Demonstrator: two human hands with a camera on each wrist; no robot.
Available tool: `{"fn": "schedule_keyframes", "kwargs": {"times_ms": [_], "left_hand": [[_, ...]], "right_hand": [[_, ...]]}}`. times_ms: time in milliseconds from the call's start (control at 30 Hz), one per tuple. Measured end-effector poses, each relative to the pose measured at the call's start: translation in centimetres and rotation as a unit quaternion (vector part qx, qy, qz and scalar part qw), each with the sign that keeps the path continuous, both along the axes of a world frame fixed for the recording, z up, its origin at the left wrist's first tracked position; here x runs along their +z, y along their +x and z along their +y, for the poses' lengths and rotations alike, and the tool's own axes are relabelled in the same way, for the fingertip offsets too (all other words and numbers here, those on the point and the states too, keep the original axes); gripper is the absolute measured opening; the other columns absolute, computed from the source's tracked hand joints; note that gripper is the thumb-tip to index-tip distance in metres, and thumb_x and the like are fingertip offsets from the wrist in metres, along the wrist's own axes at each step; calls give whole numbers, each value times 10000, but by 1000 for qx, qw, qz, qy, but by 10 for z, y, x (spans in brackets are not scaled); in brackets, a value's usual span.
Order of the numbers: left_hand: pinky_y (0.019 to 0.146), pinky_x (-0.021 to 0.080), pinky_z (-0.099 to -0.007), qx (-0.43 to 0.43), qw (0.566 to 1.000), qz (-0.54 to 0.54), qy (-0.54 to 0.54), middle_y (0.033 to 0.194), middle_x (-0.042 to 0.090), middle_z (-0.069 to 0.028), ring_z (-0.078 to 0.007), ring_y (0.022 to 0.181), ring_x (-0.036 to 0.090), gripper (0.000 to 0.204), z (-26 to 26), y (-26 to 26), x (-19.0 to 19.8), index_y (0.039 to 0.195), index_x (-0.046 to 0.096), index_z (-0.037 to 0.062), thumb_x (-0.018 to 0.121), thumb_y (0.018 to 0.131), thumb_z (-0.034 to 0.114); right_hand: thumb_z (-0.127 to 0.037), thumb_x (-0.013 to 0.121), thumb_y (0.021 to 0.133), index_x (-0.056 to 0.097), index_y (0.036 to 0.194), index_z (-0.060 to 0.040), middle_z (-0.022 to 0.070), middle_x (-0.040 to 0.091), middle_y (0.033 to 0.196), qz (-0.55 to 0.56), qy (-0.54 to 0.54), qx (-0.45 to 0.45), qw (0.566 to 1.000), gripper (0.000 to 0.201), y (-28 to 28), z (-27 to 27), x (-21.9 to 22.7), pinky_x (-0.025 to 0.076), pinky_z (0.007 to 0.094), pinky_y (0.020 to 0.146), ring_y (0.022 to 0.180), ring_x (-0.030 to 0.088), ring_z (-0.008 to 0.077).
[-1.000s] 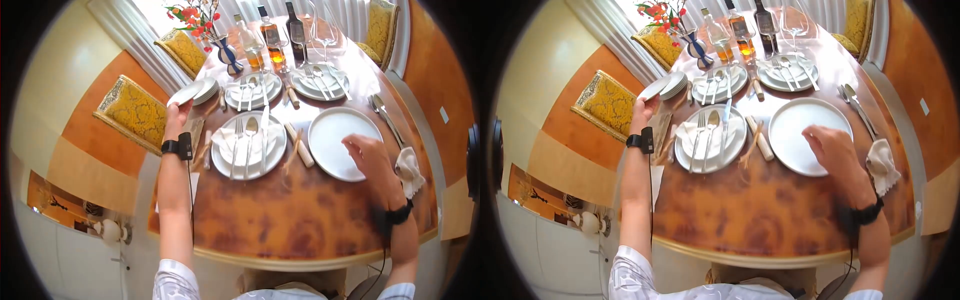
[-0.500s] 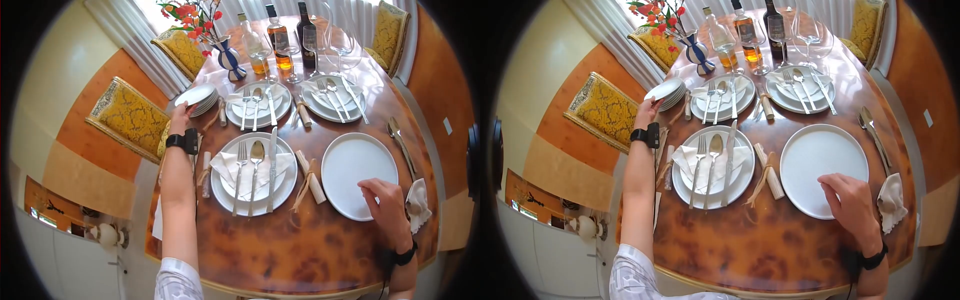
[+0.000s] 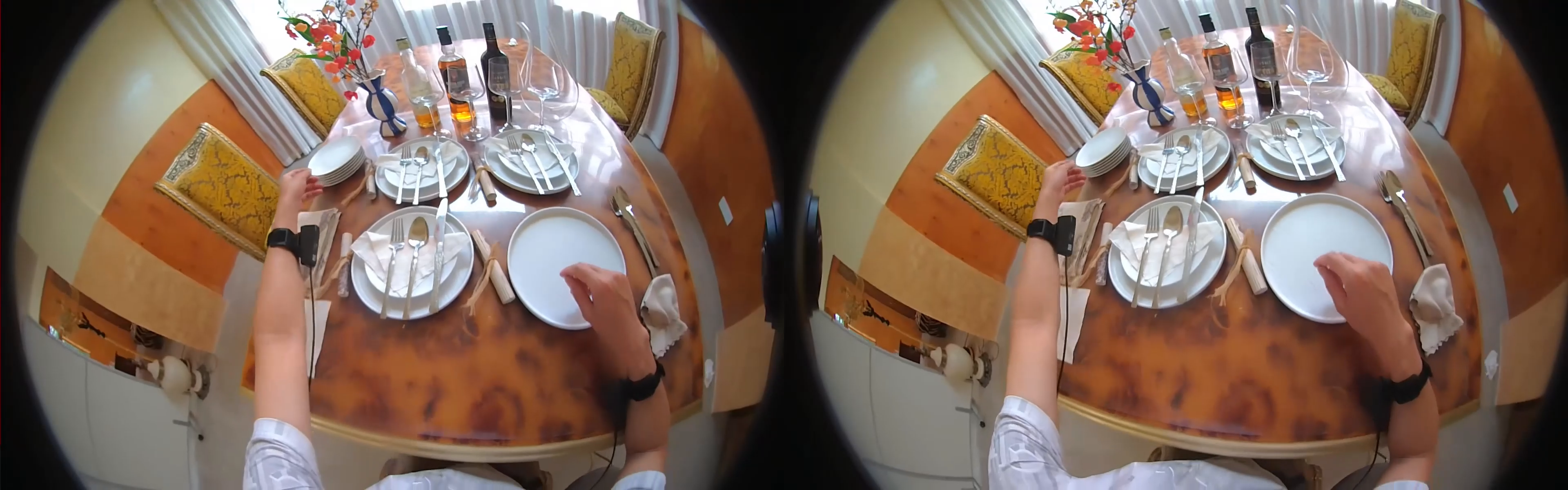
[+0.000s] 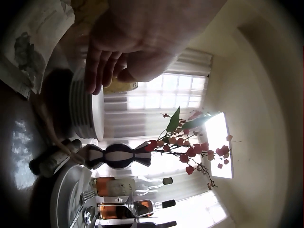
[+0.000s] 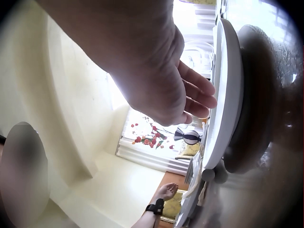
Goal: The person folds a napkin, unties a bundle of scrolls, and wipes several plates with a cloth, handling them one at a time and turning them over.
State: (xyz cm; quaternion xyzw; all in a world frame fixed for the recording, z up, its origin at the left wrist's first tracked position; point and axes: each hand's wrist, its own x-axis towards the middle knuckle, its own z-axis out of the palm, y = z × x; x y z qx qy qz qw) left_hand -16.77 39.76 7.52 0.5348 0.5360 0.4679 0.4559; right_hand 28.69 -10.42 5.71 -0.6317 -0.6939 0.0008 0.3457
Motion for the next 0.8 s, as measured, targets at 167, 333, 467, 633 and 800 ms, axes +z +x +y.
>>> {"fn": "schedule_keyframes", "kwargs": {"times_ms": [167, 333, 467, 633, 800], "left_hand": [[613, 627, -353, -117, 985, 124, 27, 925, 721, -135, -234, 722, 738, 296, -69, 4, 44, 1223, 619, -3, 646, 1031, 220], [638, 612, -307, -251, 949, 187, 38, 906, 743, -106, -167, 739, 728, 308, -187, 33, 71, 1217, 646, 2, 665, 1033, 248], [629, 591, -281, -324, 924, 190, 65, 921, 733, -76, -124, 734, 702, 272, -269, 50, 35, 1236, 657, 13, 660, 1039, 201], [571, 530, -248, -300, 918, 209, 153, 819, 714, -40, -81, 638, 647, 203, -319, 86, -22, 1134, 711, 4, 674, 1011, 161], [576, 494, -294, -237, 902, 217, 288, 737, 708, -84, -120, 606, 631, 152, -342, 122, -34, 1035, 749, 13, 698, 951, 130]], "right_hand": [[-122, 665, 971, 692, 992, -30, 192, 724, 886, -9, 25, -9, 1000, 98, 12, 0, -3, 542, 471, 705, 813, 704, 400], [-113, 644, 975, 693, 1023, -30, 175, 709, 817, -26, 50, -2, 998, 108, 31, 4, -16, 512, 456, 660, 734, 693, 362], [-139, 649, 973, 718, 1013, -38, 194, 719, 825, 9, 6, -19, 1000, 128, 36, 3, -14, 530, 477, 700, 787, 710, 381], [-165, 648, 977, 734, 1047, -41, 184, 719, 802, 1, -6, -56, 998, 166, 38, -4, -5, 530, 468, 702, 770, 715, 363], [-185, 654, 977, 738, 1054, -53, 171, 726, 799, -8, 9, -81, 997, 174, 54, 3, -19, 539, 460, 710, 761, 716, 359]]}}
